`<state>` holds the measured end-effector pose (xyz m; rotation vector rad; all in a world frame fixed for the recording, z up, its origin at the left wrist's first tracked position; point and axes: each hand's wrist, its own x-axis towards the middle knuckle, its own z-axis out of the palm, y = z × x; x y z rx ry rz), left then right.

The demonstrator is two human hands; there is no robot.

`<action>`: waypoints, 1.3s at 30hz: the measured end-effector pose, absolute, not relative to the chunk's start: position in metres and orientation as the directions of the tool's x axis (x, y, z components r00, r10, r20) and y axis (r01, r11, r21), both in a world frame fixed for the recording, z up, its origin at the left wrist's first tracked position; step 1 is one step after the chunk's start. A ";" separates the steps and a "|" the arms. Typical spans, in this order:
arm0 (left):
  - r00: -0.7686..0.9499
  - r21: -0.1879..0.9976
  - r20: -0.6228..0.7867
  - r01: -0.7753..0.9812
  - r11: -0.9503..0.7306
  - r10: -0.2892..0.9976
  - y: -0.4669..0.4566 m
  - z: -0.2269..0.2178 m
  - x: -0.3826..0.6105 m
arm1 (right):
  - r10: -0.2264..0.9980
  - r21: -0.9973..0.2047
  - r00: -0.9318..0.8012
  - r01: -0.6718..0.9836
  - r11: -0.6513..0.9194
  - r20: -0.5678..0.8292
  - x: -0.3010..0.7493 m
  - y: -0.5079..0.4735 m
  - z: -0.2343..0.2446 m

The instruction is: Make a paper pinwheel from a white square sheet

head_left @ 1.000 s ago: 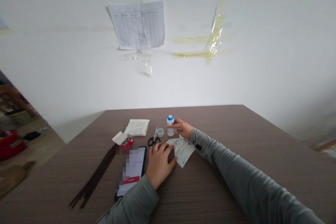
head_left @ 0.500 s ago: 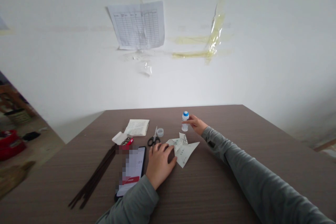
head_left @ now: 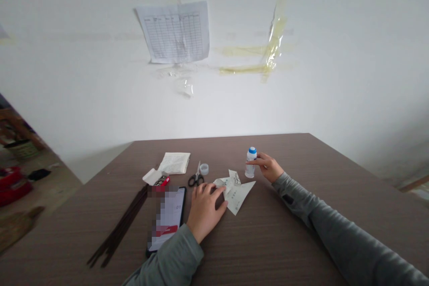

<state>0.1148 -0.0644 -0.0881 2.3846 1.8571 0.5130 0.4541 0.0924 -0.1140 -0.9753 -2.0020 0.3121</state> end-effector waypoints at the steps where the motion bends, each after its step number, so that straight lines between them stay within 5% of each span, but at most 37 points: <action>1: 0.218 0.266 0.218 0.925 -0.273 0.951 -0.064 -0.089 0.115 | 0.742 -0.549 -0.285 0.525 0.650 0.606 0.456 0.089 -0.115; 13: 0.252 0.308 0.258 0.894 -0.326 0.933 -0.061 -0.099 0.120 | 0.781 -0.705 0.003 0.432 0.563 0.625 0.440 0.061 -0.119; 19: 0.267 0.300 0.239 0.894 -0.332 0.934 -0.063 -0.094 0.125 | 0.835 -0.756 -0.029 0.407 0.512 0.550 0.417 0.050 -0.119; 39: 0.269 0.301 0.164 0.903 -0.308 0.949 -0.064 -0.084 0.136 | 0.740 -0.431 -0.327 0.648 0.628 0.588 0.393 0.053 -0.140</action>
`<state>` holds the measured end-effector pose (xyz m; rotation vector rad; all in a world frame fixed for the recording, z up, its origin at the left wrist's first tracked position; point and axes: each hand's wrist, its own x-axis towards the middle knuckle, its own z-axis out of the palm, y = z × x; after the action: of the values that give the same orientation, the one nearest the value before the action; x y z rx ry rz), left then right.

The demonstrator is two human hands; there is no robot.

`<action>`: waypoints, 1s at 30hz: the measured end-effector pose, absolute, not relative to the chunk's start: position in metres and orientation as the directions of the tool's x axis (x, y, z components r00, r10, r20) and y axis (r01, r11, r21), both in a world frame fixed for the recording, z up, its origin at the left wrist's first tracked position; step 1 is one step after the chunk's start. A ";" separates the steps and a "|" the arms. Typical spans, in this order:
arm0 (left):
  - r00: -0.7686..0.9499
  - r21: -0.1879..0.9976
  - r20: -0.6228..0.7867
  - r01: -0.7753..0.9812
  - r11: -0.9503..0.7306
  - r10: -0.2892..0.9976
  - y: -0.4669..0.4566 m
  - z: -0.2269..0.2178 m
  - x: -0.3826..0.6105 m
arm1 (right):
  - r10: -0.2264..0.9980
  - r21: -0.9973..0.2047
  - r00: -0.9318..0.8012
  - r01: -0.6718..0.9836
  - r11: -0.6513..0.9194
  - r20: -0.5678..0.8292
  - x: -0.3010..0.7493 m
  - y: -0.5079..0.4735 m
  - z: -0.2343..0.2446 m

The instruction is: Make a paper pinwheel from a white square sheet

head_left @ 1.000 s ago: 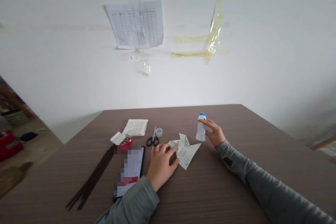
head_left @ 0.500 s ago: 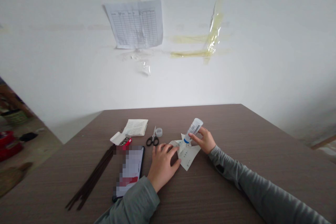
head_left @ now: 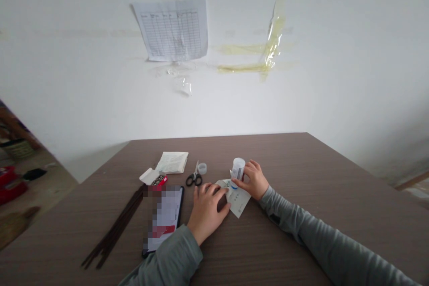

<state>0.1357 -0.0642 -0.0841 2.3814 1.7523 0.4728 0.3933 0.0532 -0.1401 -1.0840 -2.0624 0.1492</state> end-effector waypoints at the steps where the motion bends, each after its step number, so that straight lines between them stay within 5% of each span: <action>1: 0.267 0.300 0.166 0.903 -0.307 0.949 -0.064 -0.085 0.136 | 0.746 -0.428 -0.338 0.652 0.625 0.574 0.392 0.052 -0.139; 10: 0.278 0.279 0.184 0.905 -0.322 0.943 -0.062 -0.092 0.135 | 0.752 -0.470 -0.329 0.619 0.628 0.572 0.392 0.046 -0.149; 19: 0.271 0.297 0.171 0.902 -0.312 0.947 -0.065 -0.086 0.134 | 0.881 -0.869 0.030 0.181 0.460 0.472 0.398 0.047 -0.152; 30: 0.265 0.305 0.152 0.904 -0.300 0.952 -0.067 -0.074 0.138 | 0.832 -0.836 0.093 0.117 0.536 0.547 0.406 0.050 -0.147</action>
<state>0.1381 -0.0673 -0.0745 2.3686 1.7554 0.4614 0.4065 0.0501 -0.1466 -0.8909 -1.3984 0.6513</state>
